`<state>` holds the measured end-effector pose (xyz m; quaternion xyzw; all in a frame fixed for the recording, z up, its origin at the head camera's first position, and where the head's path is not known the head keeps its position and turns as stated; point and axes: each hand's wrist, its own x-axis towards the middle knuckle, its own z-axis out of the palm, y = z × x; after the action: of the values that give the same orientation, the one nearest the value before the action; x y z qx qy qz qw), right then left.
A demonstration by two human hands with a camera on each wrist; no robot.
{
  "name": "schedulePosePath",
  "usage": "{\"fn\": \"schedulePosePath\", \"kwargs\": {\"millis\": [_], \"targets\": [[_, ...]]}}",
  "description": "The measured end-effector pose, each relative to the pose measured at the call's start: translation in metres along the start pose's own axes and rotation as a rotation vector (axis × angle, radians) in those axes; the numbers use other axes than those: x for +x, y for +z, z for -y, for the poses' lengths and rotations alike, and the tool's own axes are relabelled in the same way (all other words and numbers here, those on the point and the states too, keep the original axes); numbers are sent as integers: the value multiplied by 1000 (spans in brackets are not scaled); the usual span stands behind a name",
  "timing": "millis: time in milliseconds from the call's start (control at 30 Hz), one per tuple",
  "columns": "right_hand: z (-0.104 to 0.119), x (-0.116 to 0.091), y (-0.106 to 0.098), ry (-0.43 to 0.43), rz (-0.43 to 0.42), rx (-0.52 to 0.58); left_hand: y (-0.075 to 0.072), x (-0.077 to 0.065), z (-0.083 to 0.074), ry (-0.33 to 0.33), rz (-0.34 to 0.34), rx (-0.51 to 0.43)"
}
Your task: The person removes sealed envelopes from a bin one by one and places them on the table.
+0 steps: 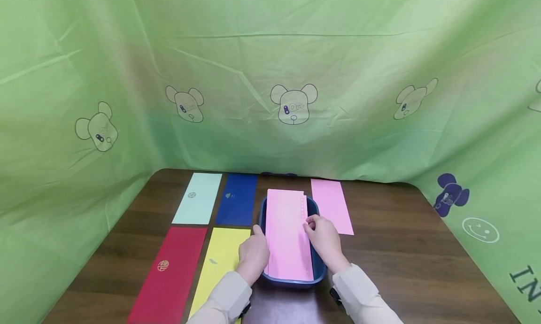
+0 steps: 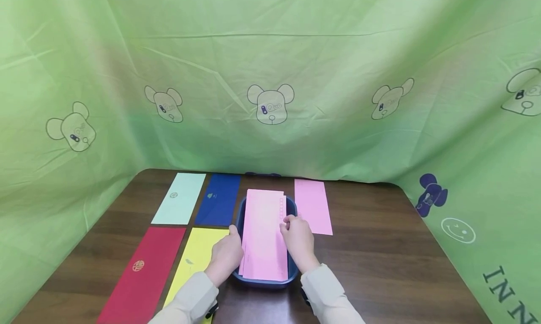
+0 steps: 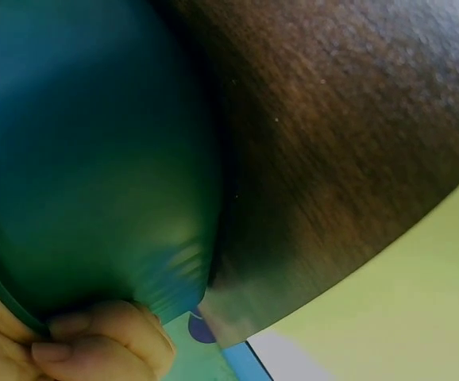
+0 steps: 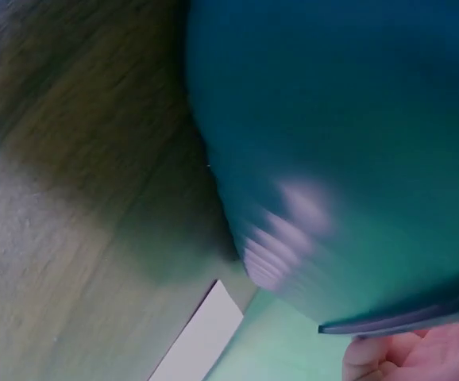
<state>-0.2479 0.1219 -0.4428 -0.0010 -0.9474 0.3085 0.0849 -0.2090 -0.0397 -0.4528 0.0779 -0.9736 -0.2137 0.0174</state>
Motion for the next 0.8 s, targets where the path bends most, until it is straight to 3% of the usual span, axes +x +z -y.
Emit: {"fn": "schedulePosePath", "kwargs": {"millis": [400,600,800], "targets": [[6,-8,9,-213,21,-443,-1,0,0,4,0,-2],[9,-10,12,-217,58,-536,0,0,0,5,1,-1],[9,-12,14,-211,88,-557,1,1,1,9,4,1]]}}
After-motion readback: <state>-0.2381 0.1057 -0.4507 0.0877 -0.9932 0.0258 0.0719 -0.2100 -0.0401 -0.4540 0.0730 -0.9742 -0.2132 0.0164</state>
